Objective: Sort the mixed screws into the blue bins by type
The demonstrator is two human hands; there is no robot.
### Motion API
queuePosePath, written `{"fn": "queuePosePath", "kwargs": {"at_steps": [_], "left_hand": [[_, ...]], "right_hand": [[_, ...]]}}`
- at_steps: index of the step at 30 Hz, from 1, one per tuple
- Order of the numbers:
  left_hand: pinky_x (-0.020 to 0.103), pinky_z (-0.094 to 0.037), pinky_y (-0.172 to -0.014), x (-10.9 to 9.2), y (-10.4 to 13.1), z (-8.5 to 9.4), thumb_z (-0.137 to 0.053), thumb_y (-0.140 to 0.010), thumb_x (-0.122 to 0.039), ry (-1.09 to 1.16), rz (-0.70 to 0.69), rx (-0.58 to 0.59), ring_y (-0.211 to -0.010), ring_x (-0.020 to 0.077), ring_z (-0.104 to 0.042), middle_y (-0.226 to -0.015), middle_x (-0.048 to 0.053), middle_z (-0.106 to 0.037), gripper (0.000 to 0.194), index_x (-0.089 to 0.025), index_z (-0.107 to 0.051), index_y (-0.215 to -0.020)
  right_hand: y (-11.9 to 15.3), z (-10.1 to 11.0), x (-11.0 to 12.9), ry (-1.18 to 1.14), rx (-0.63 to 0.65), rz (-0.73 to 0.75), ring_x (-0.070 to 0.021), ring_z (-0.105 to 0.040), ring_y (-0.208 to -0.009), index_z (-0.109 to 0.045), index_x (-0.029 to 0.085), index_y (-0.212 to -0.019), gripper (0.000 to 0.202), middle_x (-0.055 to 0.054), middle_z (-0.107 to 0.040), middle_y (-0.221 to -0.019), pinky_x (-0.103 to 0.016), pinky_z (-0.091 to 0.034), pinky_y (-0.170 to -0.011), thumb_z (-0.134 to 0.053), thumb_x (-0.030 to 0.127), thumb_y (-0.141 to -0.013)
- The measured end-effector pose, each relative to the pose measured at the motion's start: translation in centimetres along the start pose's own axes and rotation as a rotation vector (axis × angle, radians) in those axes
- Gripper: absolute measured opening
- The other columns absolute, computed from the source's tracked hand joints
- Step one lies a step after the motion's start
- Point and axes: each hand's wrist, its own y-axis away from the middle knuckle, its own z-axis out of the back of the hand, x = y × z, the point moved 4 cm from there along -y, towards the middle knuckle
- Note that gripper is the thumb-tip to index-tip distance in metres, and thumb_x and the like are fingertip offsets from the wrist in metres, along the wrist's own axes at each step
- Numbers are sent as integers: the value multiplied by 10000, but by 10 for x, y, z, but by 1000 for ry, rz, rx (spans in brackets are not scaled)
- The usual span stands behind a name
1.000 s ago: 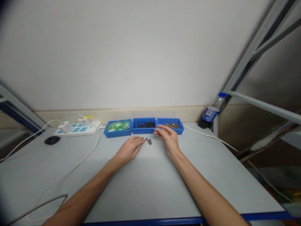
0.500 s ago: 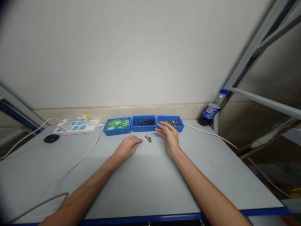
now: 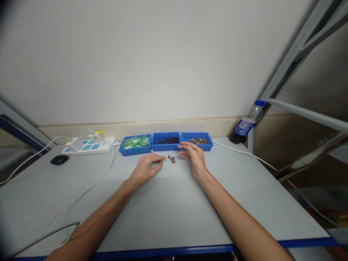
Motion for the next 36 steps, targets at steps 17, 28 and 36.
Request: {"fn": "queuePosePath", "kwargs": {"at_steps": [17,28,36], "left_hand": [[399,-609,-908,6,-2,1,-767,-767,-253,538,421,-123,-877,212,-745,-930,97,-781,181,-138,-763,-906],[381,-606,-902,5,-1,-2,-869,-666,-319,703,555,-113,-888,235,-755,-911,101,-780,358,-126,-734,-936],[344,-609,-825,5,-1,-1,-870,-661,-387,723,557,-72,-842,233,-759,-898,100,-781,457,-133,-718,-1009]], "right_hand": [[6,-15,-11,304,284,95,-159,-680,-641,-773,167,-904,281,-61,-771,-765,-292,-526,-647,-805,352,-694],[10,-21,-14,326,412,70,-171,-681,-664,-789,164,-859,330,-60,-762,-753,-316,-530,-688,-874,395,-638],[12,-23,-14,288,423,42,-169,-671,-643,-798,172,-831,324,-49,-753,-708,-325,-533,-693,-893,382,-603]]}}
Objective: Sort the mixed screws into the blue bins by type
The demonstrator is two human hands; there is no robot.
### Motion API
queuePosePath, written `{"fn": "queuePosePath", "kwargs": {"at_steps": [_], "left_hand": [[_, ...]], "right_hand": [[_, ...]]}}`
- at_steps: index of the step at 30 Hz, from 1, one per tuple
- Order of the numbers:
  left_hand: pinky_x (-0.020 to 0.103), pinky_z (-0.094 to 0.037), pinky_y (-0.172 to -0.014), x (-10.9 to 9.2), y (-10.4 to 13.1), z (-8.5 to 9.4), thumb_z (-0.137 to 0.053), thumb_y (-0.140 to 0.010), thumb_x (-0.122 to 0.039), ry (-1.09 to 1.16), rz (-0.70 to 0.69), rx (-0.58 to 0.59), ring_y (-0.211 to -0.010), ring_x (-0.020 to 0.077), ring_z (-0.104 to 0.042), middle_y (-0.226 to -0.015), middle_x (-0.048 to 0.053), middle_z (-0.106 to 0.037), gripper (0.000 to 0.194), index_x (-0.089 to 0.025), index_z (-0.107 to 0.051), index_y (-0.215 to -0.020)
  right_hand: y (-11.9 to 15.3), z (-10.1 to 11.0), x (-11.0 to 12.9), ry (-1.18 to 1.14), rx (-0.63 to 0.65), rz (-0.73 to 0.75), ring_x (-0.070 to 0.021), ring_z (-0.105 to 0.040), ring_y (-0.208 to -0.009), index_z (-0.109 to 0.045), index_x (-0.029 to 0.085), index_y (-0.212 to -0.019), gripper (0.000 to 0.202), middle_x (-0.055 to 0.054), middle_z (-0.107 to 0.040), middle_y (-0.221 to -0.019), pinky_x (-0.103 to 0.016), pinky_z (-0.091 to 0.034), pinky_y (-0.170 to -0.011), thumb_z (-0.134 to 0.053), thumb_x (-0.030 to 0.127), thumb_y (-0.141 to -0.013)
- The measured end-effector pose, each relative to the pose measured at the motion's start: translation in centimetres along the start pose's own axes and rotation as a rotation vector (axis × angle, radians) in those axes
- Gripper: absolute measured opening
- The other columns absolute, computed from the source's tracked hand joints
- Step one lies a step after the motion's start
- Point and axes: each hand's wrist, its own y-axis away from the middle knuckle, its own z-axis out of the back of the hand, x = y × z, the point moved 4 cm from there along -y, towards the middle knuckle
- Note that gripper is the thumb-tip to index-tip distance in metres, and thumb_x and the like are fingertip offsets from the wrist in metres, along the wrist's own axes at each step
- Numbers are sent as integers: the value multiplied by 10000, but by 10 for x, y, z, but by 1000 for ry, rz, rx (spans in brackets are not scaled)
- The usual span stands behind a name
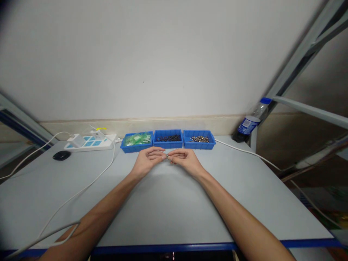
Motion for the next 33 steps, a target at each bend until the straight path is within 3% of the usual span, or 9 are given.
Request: {"fn": "queuePosePath", "kwargs": {"at_steps": [14,33], "left_hand": [[336,-609,-808,1,0,-3,-811,-728,-474,-17,-39,53,-825,242,-771,-863,104,-794,479,-128,-698,-1039],[309,-596,-806,-2,1,-4,-847,-685,-351,-36,-34,24,-819,207,-756,-872,86,-777,411,-132,-709,-1004]], "right_hand": [[-2,2,-7,-35,20,25,-177,-704,-693,-804,185,-817,255,-64,-776,-745,-318,-554,-732,-862,391,-677],[-3,5,-10,-77,6,-28,-203,-723,-705,-803,168,-799,288,-85,-779,-754,-335,-576,-733,-873,411,-661]]}}
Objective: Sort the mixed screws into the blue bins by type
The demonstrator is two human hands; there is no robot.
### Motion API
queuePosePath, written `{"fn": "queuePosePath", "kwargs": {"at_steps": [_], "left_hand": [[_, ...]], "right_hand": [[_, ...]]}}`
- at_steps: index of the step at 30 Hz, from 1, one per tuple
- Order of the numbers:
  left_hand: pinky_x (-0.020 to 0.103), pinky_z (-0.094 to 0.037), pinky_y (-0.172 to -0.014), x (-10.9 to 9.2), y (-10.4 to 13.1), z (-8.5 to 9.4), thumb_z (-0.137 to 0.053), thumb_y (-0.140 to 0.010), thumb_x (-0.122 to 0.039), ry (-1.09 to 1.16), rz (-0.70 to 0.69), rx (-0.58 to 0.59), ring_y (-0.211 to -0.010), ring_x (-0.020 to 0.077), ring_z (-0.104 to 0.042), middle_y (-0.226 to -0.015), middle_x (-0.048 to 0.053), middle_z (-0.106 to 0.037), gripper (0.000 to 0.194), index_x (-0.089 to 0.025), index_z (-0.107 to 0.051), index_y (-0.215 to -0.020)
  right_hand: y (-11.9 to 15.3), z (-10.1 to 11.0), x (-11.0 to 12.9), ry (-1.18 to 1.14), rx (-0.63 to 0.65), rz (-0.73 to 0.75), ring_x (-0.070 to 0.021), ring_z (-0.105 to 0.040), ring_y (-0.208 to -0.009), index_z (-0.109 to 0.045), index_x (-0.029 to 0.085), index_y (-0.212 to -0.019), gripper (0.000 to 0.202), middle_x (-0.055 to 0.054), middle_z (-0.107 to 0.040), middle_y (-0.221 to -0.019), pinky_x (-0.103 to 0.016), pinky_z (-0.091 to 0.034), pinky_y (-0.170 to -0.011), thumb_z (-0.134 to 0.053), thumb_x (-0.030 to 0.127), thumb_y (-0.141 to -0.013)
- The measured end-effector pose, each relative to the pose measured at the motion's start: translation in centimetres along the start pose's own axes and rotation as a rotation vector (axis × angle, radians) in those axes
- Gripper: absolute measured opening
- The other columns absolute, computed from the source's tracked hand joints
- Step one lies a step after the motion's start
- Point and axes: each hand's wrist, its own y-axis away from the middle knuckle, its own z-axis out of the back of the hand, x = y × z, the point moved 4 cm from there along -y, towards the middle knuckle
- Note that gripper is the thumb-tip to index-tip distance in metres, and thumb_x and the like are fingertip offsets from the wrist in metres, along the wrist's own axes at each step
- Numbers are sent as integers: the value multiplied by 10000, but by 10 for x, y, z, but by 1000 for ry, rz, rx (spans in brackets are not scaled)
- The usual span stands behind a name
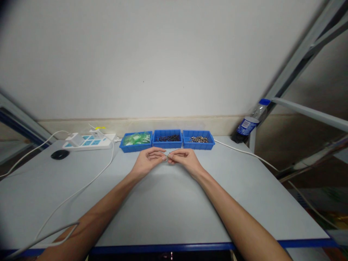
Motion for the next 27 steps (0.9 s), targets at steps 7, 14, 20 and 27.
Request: {"fn": "queuePosePath", "kwargs": {"at_steps": [7,14,20,27], "left_hand": [[325,-605,-827,-1,0,1,-850,-683,-345,5,-52,-30,-855,209,-750,-895,85,-774,371,-141,-704,-958],[342,-608,-866,-1,2,-1,-824,-727,-347,3,-66,7,-888,218,-754,-932,96,-781,354,-142,-716,-995],[341,-596,-905,-9,1,-2,-736,-823,-334,-103,-101,33,-919,216,-750,-980,97,-783,271,-141,-731,-1014],[388,-537,-966,-18,-18,-8,-540,-924,-169,-717,-367,175,-1030,240,-707,-1108,100,-764,249,-160,-738,-1075]], "right_hand": [[2,-3,6,-128,71,-61,-198,-740,-730,-802,151,-834,318,-111,-790,-834,-307,-582,-728,-818,452,-733],[4,-4,9,-153,85,-46,-192,-733,-706,-805,147,-824,349,-112,-790,-811,-308,-578,-728,-785,489,-763],[2,3,14,-148,19,-20,-183,-717,-663,-802,142,-784,350,-108,-782,-765,-290,-558,-684,-789,490,-752],[-2,27,21,-164,-276,133,-178,-704,-656,-793,160,-792,244,-98,-781,-801,-294,-552,-664,-746,398,-778]]}}
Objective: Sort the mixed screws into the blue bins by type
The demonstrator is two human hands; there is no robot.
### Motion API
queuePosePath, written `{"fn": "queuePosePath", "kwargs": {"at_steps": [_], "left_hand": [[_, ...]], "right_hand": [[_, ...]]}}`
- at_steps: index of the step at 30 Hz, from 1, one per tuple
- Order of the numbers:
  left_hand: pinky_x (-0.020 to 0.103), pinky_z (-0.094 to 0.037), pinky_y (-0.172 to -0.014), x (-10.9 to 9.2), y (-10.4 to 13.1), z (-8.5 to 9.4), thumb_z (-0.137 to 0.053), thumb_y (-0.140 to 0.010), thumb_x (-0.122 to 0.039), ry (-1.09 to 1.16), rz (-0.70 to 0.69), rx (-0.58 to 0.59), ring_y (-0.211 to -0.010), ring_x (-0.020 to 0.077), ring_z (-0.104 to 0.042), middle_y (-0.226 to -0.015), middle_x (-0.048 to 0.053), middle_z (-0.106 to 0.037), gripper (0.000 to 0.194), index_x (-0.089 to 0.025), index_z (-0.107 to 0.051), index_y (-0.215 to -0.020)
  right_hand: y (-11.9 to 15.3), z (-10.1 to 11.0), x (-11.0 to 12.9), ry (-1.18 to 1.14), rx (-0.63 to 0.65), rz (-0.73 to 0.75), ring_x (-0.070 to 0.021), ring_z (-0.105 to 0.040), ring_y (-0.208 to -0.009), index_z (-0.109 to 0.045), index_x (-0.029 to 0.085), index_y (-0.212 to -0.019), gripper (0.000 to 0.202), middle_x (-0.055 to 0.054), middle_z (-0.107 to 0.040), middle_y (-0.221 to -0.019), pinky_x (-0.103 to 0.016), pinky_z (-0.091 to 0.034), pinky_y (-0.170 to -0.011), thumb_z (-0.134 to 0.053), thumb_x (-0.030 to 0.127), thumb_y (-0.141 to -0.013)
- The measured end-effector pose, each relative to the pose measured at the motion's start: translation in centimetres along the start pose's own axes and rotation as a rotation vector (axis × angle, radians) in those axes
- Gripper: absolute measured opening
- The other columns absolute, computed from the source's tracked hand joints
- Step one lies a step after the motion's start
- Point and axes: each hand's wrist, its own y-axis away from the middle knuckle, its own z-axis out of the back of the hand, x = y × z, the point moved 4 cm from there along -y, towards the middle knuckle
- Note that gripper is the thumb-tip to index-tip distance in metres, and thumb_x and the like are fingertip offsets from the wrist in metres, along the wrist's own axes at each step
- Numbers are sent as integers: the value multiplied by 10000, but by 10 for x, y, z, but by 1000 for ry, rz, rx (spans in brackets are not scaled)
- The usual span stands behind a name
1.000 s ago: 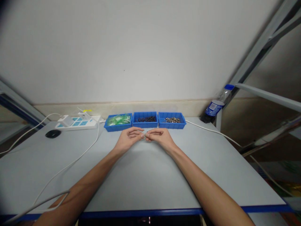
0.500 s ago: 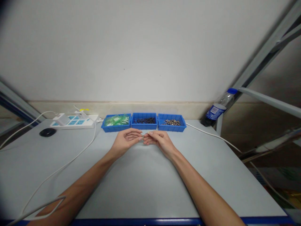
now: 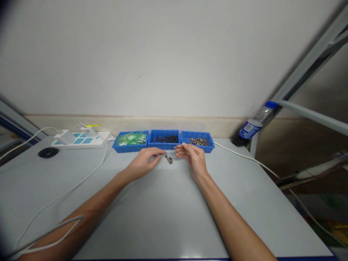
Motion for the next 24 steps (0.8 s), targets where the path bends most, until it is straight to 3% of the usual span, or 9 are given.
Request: {"fn": "queuePosePath", "kwargs": {"at_steps": [4,7,12,17,20,24], "left_hand": [[390,-510,-970,4,-8,-15,-507,-920,-118,-187,-126,105,-1073,255,-670,-1096,110,-756,281,-170,-742,-1065],[359,-512,-912,8,-10,-24,-544,-894,-107,-200,-135,138,-969,245,-677,-958,96,-761,235,-180,-759,-956],[335,-512,-842,18,-7,-26,-585,-869,-127,-244,-24,107,-875,248,-674,-875,105,-750,168,-170,-743,-832],[340,-512,-834,23,-1,-21,-562,-870,-117,-286,27,84,-884,250,-682,-915,91,-752,169,-174,-719,-897],[351,-518,-872,25,6,-21,-559,-873,-109,-240,7,40,-928,243,-685,-968,77,-756,188,-186,-702,-969],[366,-514,-948,27,17,-21,-515,-908,-107,-128,-80,-111,-980,219,-685,-1005,76,-751,218,-186,-694,-1004]], "right_hand": [[-4,18,1,11,-296,47,-184,-726,-711,-789,177,-890,210,-98,-786,-953,-278,-551,-625,-726,333,-763],[-6,26,-1,17,-410,52,-188,-744,-740,-777,200,-957,240,-82,-776,-1025,-273,-561,-620,-724,283,-738],[-6,24,-2,56,-357,69,-188,-742,-708,-774,194,-945,229,-86,-767,-1055,-279,-561,-595,-704,307,-758],[-2,16,-4,64,-297,19,-177,-715,-660,-774,177,-933,248,-99,-778,-1018,-279,-545,-572,-724,334,-747],[0,11,-6,101,-247,14,-177,-696,-632,-771,175,-898,233,-100,-784,-964,-294,-534,-571,-725,359,-761],[3,5,-8,140,-168,15,-175,-682,-620,-768,180,-876,232,-95,-785,-908,-308,-529,-599,-722,383,-773]]}}
